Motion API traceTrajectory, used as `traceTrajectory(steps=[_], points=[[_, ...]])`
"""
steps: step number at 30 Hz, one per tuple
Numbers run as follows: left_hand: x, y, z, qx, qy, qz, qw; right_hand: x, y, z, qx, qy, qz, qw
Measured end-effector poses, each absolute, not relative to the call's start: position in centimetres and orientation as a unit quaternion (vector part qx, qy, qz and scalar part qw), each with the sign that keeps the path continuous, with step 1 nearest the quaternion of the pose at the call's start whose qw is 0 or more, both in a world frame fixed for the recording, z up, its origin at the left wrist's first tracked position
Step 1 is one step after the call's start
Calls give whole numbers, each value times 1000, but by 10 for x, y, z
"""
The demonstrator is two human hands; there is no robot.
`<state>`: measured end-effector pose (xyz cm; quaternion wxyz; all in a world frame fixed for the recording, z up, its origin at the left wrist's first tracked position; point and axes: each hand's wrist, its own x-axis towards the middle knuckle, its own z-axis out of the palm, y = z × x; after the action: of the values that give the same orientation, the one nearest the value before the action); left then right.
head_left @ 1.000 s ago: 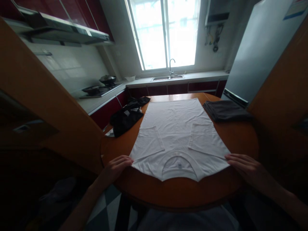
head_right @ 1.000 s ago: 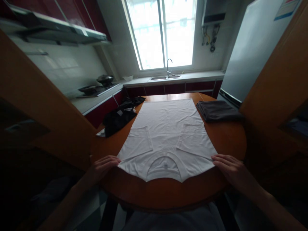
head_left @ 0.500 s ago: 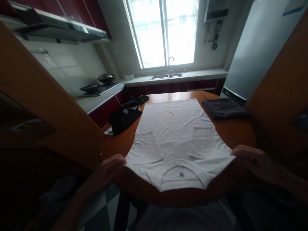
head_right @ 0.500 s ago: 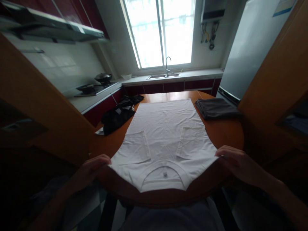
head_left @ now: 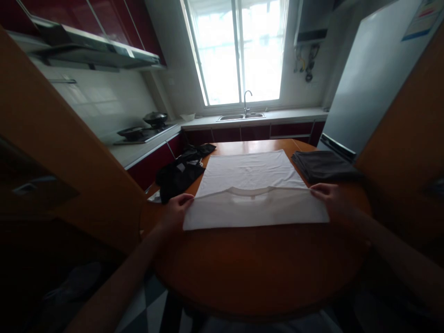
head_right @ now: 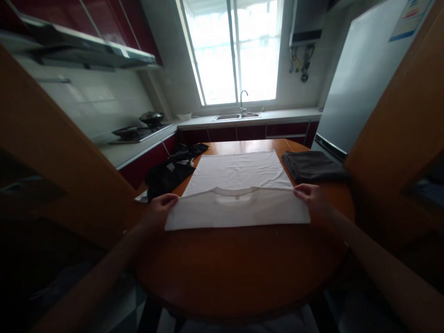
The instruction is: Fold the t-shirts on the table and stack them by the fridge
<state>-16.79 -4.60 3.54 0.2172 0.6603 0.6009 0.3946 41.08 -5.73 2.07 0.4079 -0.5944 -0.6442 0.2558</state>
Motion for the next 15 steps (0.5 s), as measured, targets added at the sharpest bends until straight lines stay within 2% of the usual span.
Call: traceTrajectory(steps=[6,9,15], points=[[-169,-33,28,668,611,345,247,409,-35,4,-650,-598,291,367],[-174,-28,36,659,613,350,258,414,-25,14,-646,-599,302,364],[-176,11,54,648,613,397,217,420,17,42,-665,-586,247,390]])
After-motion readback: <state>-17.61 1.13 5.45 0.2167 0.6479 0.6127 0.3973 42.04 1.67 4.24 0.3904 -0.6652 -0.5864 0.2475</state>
